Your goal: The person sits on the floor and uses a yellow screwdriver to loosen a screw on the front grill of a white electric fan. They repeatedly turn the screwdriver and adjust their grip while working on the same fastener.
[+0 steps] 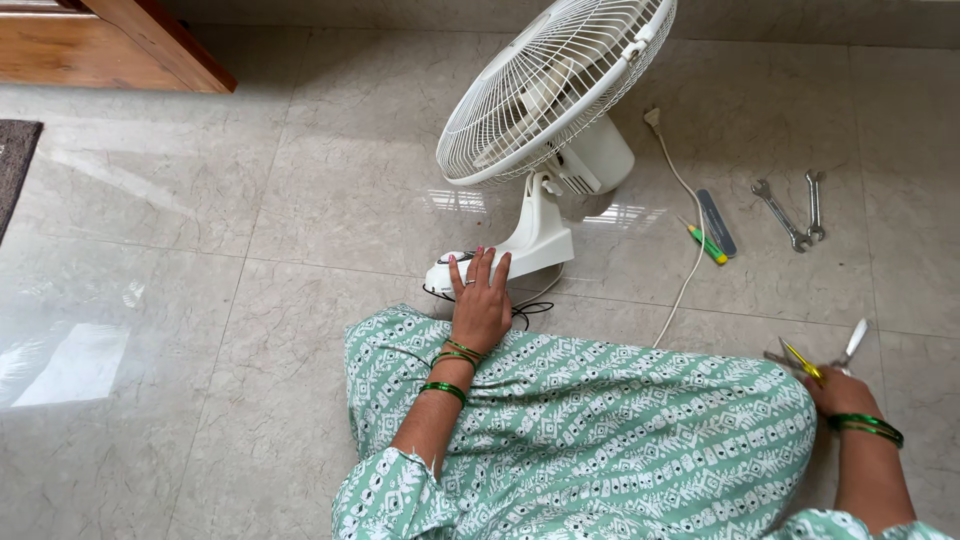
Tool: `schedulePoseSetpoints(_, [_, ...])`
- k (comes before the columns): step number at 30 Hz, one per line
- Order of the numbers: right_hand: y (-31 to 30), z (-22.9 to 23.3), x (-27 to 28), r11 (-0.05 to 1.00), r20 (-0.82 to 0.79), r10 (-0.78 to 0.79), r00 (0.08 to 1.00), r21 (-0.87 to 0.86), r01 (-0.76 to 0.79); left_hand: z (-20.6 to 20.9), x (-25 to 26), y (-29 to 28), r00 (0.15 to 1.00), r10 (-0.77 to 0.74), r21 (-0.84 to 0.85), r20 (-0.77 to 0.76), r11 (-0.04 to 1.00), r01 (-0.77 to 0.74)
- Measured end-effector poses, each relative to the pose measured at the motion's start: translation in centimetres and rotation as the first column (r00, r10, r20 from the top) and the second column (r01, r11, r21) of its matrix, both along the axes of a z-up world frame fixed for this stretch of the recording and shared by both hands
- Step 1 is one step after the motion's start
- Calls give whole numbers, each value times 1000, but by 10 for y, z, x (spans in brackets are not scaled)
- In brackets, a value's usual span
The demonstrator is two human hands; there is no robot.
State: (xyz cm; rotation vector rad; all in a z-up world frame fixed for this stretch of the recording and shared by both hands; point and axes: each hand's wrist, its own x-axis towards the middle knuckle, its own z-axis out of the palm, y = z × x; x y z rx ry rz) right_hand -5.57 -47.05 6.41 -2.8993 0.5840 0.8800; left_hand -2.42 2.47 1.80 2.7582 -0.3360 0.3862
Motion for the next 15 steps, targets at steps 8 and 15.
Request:
schedulePoseSetpoints(8, [-8, 26, -125, 957, -106, -278, 955, -119, 265, 0, -2, -2, 1000, 24, -58, 3, 998, -24])
schedulePoseSetpoints(15, [-22, -2, -161, 873, 2, -459, 889, -188, 451, -2, 0, -3, 999, 42, -29, 10, 999, -41])
